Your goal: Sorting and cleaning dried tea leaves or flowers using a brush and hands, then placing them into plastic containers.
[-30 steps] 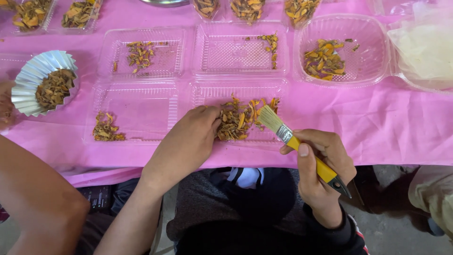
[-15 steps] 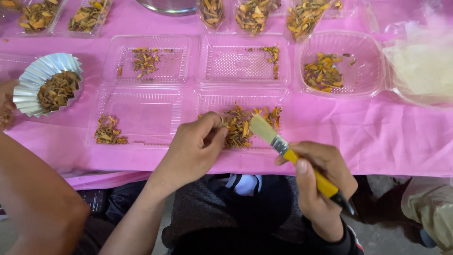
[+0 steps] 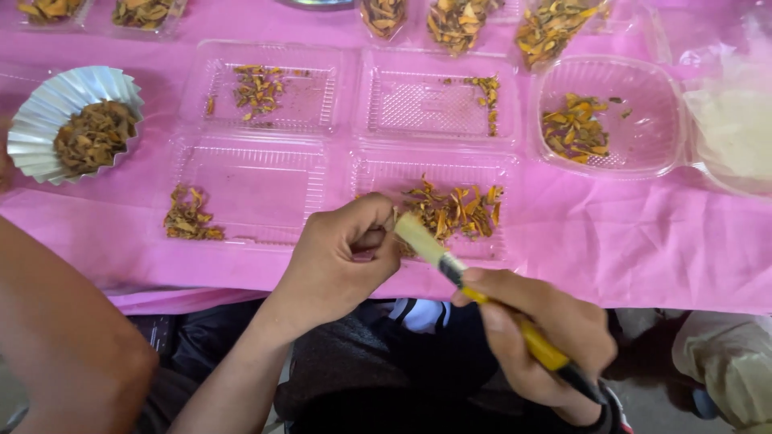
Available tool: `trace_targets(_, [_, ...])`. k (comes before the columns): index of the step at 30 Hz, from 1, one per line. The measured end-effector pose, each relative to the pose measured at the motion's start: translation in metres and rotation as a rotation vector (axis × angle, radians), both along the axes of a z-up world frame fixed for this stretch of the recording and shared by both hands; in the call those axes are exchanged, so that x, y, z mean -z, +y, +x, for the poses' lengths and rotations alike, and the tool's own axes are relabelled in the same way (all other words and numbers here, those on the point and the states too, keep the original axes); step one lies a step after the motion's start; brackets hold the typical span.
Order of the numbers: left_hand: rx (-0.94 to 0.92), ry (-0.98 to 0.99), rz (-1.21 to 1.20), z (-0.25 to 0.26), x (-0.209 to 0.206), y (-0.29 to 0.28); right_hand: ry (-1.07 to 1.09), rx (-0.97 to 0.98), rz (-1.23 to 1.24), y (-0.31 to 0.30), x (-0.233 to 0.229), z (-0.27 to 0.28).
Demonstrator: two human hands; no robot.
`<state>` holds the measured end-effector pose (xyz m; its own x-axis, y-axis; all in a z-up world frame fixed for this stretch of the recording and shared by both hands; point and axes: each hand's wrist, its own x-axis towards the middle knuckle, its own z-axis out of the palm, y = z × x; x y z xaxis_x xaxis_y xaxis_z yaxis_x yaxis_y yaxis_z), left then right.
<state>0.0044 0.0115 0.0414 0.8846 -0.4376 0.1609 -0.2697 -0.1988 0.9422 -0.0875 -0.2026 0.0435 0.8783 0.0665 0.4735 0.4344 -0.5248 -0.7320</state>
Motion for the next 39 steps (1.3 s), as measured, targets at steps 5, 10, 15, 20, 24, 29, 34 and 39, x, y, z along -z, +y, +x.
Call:
trace_targets(5, [0.010,0.050,-0.040,0.001,0.004,0.005,-0.005,0.138,0.054,0.002,-0.002,-0.002])
trace_targets(10, [0.038,0.042,-0.068,0.000,0.003,0.006,-0.123,-0.032,0.124,0.016,0.011,0.004])
trace_targets(15, [0.021,0.047,-0.020,-0.002,0.007,0.007,-0.052,0.039,0.151,0.011,0.000,-0.001])
trace_targets(20, [0.033,0.071,-0.029,-0.004,-0.003,0.001,0.015,-0.101,0.159,0.011,-0.004,-0.001])
trace_targets(24, [0.013,-0.024,0.035,-0.003,0.003,0.003,0.103,0.129,0.081,0.009,-0.017,-0.008])
trace_targets(29, [-0.028,-0.006,0.026,-0.001,0.005,-0.001,0.081,0.250,0.116,0.019,0.004,-0.008])
trace_targets(34, [-0.022,0.058,0.013,0.000,0.007,-0.004,-0.097,0.351,0.342,0.028,0.008,-0.001])
trace_targets(39, [-0.055,0.031,-0.022,-0.001,0.003,-0.009,0.028,0.325,0.250,0.033,0.007,-0.008])
